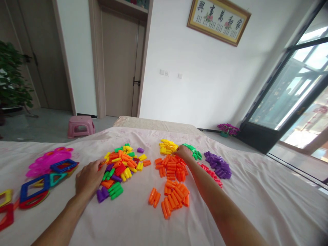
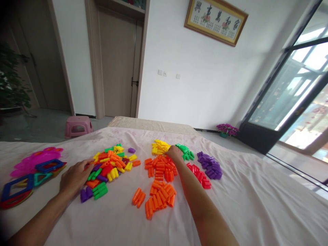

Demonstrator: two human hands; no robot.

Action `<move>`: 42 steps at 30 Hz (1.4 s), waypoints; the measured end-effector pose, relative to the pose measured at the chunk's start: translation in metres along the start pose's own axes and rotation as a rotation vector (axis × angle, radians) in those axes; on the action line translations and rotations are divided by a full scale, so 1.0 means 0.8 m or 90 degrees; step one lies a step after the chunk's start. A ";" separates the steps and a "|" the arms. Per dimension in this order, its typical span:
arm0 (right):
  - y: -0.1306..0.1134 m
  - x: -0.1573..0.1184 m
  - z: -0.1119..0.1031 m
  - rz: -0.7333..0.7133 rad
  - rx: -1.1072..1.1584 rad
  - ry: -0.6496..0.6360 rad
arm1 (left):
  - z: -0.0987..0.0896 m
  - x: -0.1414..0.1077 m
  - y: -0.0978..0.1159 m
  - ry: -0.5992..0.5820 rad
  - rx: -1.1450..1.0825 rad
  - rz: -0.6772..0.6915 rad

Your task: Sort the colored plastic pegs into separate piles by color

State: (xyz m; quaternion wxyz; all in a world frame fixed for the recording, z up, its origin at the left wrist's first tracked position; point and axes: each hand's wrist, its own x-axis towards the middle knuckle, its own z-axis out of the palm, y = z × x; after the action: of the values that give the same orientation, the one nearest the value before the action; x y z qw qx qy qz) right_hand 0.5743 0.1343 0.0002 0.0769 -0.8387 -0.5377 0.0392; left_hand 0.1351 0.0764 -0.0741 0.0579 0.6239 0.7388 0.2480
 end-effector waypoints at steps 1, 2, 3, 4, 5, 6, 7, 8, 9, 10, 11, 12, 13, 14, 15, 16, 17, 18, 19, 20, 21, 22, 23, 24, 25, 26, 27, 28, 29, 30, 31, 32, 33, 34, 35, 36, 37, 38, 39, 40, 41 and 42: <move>0.000 0.001 0.000 0.001 0.000 -0.003 | 0.001 0.000 0.000 0.003 -0.003 0.003; -0.001 0.002 0.000 0.002 0.001 -0.006 | 0.001 0.000 -0.001 0.004 -0.006 0.004; 0.000 0.002 -0.001 0.001 0.001 -0.007 | 0.002 0.000 -0.001 0.006 -0.009 0.002; 0.000 0.002 -0.003 0.000 0.002 -0.008 | 0.002 0.000 -0.001 0.007 -0.011 -0.002; 0.001 0.001 -0.004 -0.002 0.003 -0.007 | 0.002 0.000 -0.001 0.009 -0.013 -0.005; 0.002 0.000 -0.006 -0.005 0.005 -0.005 | 0.002 0.000 -0.001 0.011 -0.015 -0.006; 0.003 -0.001 -0.008 -0.007 0.006 0.000 | 0.002 0.000 0.000 0.013 -0.016 -0.006; 0.003 -0.004 -0.011 -0.009 0.006 0.006 | 0.001 0.000 0.000 0.015 -0.017 -0.005; 0.002 -0.007 -0.013 -0.011 0.006 0.017 | 0.001 -0.001 0.001 0.017 -0.017 -0.003; 0.000 -0.012 -0.015 -0.017 0.006 0.034 | 0.000 -0.001 0.002 0.018 -0.018 -0.001; -0.004 -0.018 -0.018 -0.030 0.006 0.057 | 0.000 -0.001 0.002 0.017 -0.018 -0.001; -0.010 -0.026 -0.019 -0.052 0.010 0.081 | 0.000 -0.002 0.002 0.017 -0.018 -0.001; -0.017 -0.035 -0.020 -0.083 0.016 0.102 | -0.001 -0.002 0.003 0.017 -0.018 -0.001; -0.026 -0.046 -0.021 -0.124 0.024 0.115 | -0.001 -0.002 0.003 0.017 -0.018 -0.001; -0.036 -0.058 -0.020 -0.172 0.031 0.118 | -0.001 -0.003 0.003 0.017 -0.018 -0.002; -0.047 -0.071 -0.018 -0.223 0.033 0.112 | -0.001 -0.003 0.003 0.018 -0.018 -0.003; -0.058 -0.085 -0.016 -0.274 0.029 0.100 | -0.001 -0.003 0.003 0.019 -0.017 -0.003; -0.070 -0.097 -0.012 -0.322 0.020 0.088 | -0.002 -0.004 0.003 0.019 -0.017 -0.001; -0.081 -0.109 -0.008 -0.365 0.005 0.074 | -0.002 -0.004 0.003 0.019 -0.017 0.001; -0.092 -0.120 -0.003 -0.401 -0.010 0.059 | -0.002 -0.004 0.004 0.018 -0.017 0.002; -0.101 -0.128 0.002 -0.433 -0.025 0.043 | -0.002 -0.004 0.004 0.016 -0.018 0.003; -0.110 -0.135 0.008 -0.460 -0.039 0.029 | -0.002 -0.004 0.004 0.014 -0.020 0.003; -0.117 -0.140 0.014 -0.486 -0.051 0.017 | -0.002 -0.003 0.003 0.012 -0.021 0.002; -0.124 -0.144 0.019 -0.509 -0.065 0.009 | -0.001 -0.003 0.003 0.010 -0.021 0.000; -0.129 -0.146 0.024 -0.529 -0.081 0.003 | 0.000 -0.002 0.002 0.008 -0.021 -0.002; -0.133 -0.147 0.029 -0.543 -0.101 0.002 | 0.001 -0.001 0.002 0.006 -0.020 -0.003; -0.137 -0.148 0.032 -0.552 -0.121 0.004 | 0.002 0.000 0.001 0.005 -0.020 -0.004; -0.139 -0.148 0.036 -0.556 -0.141 0.006 | 0.003 0.001 0.000 0.003 -0.019 -0.005; -0.141 -0.149 0.038 -0.556 -0.158 0.010 | 0.004 0.001 -0.001 0.001 -0.018 -0.004; -0.142 -0.150 0.039 -0.553 -0.170 0.014 | 0.004 0.002 -0.002 0.000 -0.017 -0.003; -0.142 -0.152 0.039 -0.549 -0.175 0.016 | 0.005 0.002 -0.002 0.000 -0.016 0.000; -0.141 -0.153 0.037 -0.546 -0.172 0.018 | 0.005 0.002 -0.003 0.000 -0.015 0.003; -0.139 -0.155 0.034 -0.544 -0.161 0.017 | 0.005 0.002 -0.003 0.000 -0.015 0.005; -0.135 -0.157 0.029 -0.542 -0.139 0.016 | 0.005 0.001 -0.004 0.001 -0.015 0.007; -0.129 -0.158 0.022 -0.536 -0.109 0.018 | 0.005 0.001 -0.004 0.001 -0.016 0.007; -0.122 -0.159 0.013 -0.528 -0.073 0.021 | 0.004 0.000 -0.004 0.000 -0.016 0.007; -0.113 -0.158 0.003 -0.517 -0.034 0.026 | 0.004 0.000 -0.003 0.000 -0.017 0.006; -0.102 -0.155 -0.009 -0.503 0.003 0.033 | 0.004 0.000 -0.003 0.000 -0.016 0.006; -0.089 -0.151 -0.021 -0.487 0.036 0.041 | 0.003 0.000 -0.003 -0.001 -0.014 0.006; -0.074 -0.146 -0.033 -0.470 0.061 0.048 | 0.003 0.000 -0.002 -0.003 -0.011 0.006; -0.058 -0.139 -0.044 -0.450 0.076 0.052 | 0.002 0.000 -0.001 -0.005 -0.007 0.005; -0.040 -0.132 -0.054 -0.427 0.080 0.052 | 0.001 0.000 -0.001 -0.007 -0.003 0.004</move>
State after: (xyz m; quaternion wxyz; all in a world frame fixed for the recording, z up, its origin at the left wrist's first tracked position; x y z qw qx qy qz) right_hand 0.5077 0.0476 0.0467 0.1587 -0.6099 -0.7763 0.0110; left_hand 0.1350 0.0766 -0.0753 0.0628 0.6272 0.7362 0.2463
